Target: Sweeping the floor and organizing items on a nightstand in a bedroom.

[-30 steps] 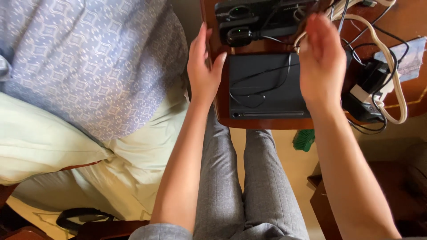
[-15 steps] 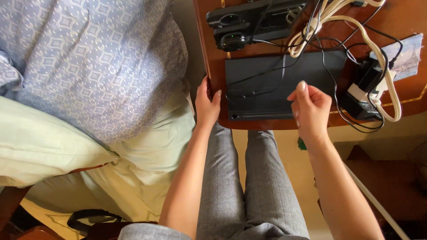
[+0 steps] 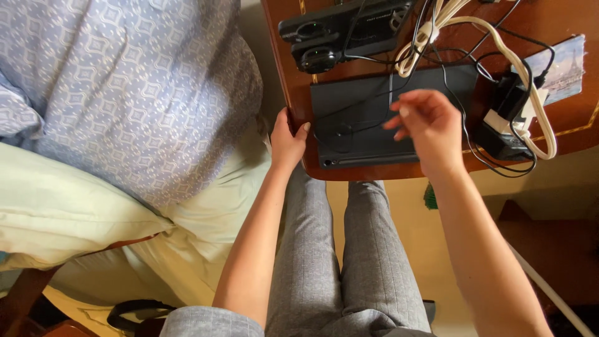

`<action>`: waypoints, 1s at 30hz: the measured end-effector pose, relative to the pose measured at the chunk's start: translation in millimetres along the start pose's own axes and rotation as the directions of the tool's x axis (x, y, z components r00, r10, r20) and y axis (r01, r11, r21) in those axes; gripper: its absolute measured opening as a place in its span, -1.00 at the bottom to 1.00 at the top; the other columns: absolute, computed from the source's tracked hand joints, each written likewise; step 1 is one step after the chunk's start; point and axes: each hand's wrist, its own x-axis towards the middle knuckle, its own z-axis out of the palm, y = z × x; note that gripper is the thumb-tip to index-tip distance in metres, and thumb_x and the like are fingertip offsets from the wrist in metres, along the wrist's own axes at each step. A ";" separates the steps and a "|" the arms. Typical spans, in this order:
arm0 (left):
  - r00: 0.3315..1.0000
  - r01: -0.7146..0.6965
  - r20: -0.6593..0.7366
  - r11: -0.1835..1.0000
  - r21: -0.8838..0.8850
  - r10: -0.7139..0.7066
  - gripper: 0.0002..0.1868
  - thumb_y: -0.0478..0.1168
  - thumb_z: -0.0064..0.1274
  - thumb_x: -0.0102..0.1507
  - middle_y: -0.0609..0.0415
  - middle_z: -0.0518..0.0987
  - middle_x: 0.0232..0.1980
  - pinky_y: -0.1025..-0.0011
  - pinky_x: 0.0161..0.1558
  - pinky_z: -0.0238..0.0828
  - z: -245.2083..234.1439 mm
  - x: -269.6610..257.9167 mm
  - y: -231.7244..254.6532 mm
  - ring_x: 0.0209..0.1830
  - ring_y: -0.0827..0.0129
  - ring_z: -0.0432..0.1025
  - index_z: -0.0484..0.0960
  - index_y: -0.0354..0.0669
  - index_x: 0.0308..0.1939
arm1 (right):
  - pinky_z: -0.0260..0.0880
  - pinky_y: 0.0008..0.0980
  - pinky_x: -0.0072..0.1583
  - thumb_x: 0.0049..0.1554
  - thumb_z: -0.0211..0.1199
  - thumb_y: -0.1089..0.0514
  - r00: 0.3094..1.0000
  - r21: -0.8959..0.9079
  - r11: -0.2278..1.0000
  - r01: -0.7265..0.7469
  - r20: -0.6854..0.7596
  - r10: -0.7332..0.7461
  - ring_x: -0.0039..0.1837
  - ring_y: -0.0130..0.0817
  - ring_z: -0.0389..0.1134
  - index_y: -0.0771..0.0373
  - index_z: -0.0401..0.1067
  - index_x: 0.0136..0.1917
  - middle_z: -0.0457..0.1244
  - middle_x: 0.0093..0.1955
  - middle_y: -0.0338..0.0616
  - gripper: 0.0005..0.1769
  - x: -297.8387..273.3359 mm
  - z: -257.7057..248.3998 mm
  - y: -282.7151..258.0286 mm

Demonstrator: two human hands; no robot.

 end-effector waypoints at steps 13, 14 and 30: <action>0.931 -0.333 -0.158 0.943 -0.004 0.329 -0.25 -0.18 0.13 0.32 -0.31 0.44 0.35 0.18 0.22 0.42 -2.4 -27.4 13.3 0.22 -0.04 0.50 0.14 -0.26 0.52 | 0.06 -0.48 -0.37 0.33 0.19 -0.07 0.962 -0.276 0.934 -0.228 -0.213 0.172 -0.44 -0.59 0.12 0.27 0.34 -0.37 0.17 -0.48 -0.31 -0.48 -102.3 -14.8 61.9; 0.922 -0.356 -0.164 0.935 -0.005 0.350 -0.25 -0.18 0.13 0.32 -0.31 0.44 0.35 0.18 0.22 0.42 -14.6 -43.2 35.1 0.22 -0.04 0.50 0.14 -0.26 0.52 | 0.06 -0.48 -0.37 0.33 0.19 -0.07 0.965 -0.271 0.940 -0.206 -0.214 0.150 -0.44 -0.59 0.12 0.27 0.34 -0.37 0.17 -0.48 -0.31 -0.48 -120.3 -16.7 65.7; 0.899 -0.206 0.284 0.896 -0.394 0.332 -0.75 -0.24 0.06 0.35 0.02 0.73 -0.07 0.46 -0.03 0.56 -151.1 -121.6 103.0 -0.10 0.41 0.63 0.60 -0.26 0.07 | 0.36 -0.34 -0.29 0.26 0.21 0.03 0.934 -0.092 0.969 -0.231 -0.302 0.194 -0.36 -0.33 0.34 0.44 0.52 -0.14 0.32 -0.37 -0.06 -0.62 -244.9 6.9 74.1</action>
